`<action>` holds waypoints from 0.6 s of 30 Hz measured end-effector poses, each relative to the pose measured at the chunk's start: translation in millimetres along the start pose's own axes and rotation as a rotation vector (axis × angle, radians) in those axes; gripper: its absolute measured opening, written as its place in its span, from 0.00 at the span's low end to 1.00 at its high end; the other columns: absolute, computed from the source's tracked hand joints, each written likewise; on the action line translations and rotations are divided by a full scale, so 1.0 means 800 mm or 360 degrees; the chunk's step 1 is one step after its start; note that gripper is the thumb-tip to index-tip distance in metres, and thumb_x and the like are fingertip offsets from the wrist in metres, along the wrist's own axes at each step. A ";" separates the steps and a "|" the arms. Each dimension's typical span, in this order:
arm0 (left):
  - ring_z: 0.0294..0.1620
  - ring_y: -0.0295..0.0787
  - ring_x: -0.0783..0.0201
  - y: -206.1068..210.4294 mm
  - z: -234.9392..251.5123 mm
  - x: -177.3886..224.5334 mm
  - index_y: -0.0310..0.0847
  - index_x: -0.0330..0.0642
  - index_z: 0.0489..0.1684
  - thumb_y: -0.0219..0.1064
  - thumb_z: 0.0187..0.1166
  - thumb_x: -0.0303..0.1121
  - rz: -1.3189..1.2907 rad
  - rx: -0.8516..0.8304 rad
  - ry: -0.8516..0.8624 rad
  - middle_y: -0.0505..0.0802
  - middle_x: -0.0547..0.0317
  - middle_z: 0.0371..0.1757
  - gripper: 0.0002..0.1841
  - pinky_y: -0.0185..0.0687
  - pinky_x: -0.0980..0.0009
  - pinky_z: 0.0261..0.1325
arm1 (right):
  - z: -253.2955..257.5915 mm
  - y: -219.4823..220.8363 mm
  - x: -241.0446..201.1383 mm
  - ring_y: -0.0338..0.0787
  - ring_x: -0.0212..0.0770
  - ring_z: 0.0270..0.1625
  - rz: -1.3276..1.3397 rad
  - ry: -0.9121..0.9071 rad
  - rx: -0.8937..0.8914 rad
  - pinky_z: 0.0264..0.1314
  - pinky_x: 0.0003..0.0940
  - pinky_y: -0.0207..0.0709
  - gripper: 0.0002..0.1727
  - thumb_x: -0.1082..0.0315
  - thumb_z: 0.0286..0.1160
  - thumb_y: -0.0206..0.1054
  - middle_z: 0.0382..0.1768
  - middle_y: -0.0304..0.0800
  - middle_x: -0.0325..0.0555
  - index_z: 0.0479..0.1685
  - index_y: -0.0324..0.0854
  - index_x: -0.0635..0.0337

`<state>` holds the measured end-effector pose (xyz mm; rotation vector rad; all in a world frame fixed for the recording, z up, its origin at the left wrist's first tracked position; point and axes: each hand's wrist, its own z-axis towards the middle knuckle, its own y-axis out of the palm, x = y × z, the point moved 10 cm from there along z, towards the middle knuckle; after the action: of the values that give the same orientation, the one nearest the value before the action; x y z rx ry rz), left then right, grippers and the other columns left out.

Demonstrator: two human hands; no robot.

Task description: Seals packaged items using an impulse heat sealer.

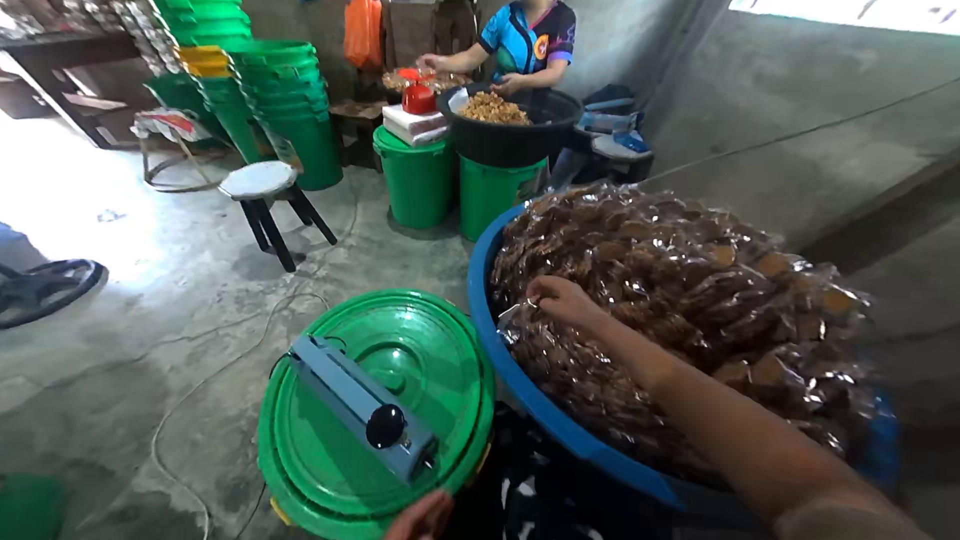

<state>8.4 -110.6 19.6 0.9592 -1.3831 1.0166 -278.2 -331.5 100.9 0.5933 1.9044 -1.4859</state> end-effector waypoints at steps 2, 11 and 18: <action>0.80 0.75 0.65 0.035 0.037 0.014 0.62 0.29 0.84 0.52 0.87 0.58 -0.0208 -0.0103 0.0181 0.79 0.49 0.81 0.40 0.70 0.60 0.83 | -0.057 0.049 -0.046 0.88 0.29 0.42 0.0462 -0.0304 -0.0365 0.46 0.28 0.85 0.13 0.78 0.76 0.54 0.45 0.87 0.44 0.52 0.79 0.69; 0.56 0.88 0.74 0.031 0.019 -0.081 0.37 0.40 0.93 0.67 0.75 0.60 -0.0574 0.0369 -0.0420 0.82 0.56 0.71 0.53 0.89 0.70 0.57 | -0.165 0.280 -0.036 0.87 0.36 0.56 0.1570 0.0541 -0.0716 0.60 0.35 0.83 0.23 0.62 0.93 0.47 0.61 0.82 0.50 0.76 0.68 0.68; 0.59 0.86 0.60 -0.049 0.021 -0.072 0.57 0.41 0.87 0.70 0.71 0.32 -0.0131 0.0830 -0.0439 0.79 0.44 0.73 0.40 0.88 0.61 0.54 | -0.076 0.313 -0.058 0.81 0.36 0.36 0.0861 0.0359 -0.0536 0.41 0.32 0.78 0.14 0.71 0.87 0.58 0.43 0.82 0.53 0.59 0.76 0.75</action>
<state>44.2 -138.3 -36.0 1.5771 -1.3072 1.2454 -85.6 -206.2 -25.5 1.0447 1.8961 -0.7649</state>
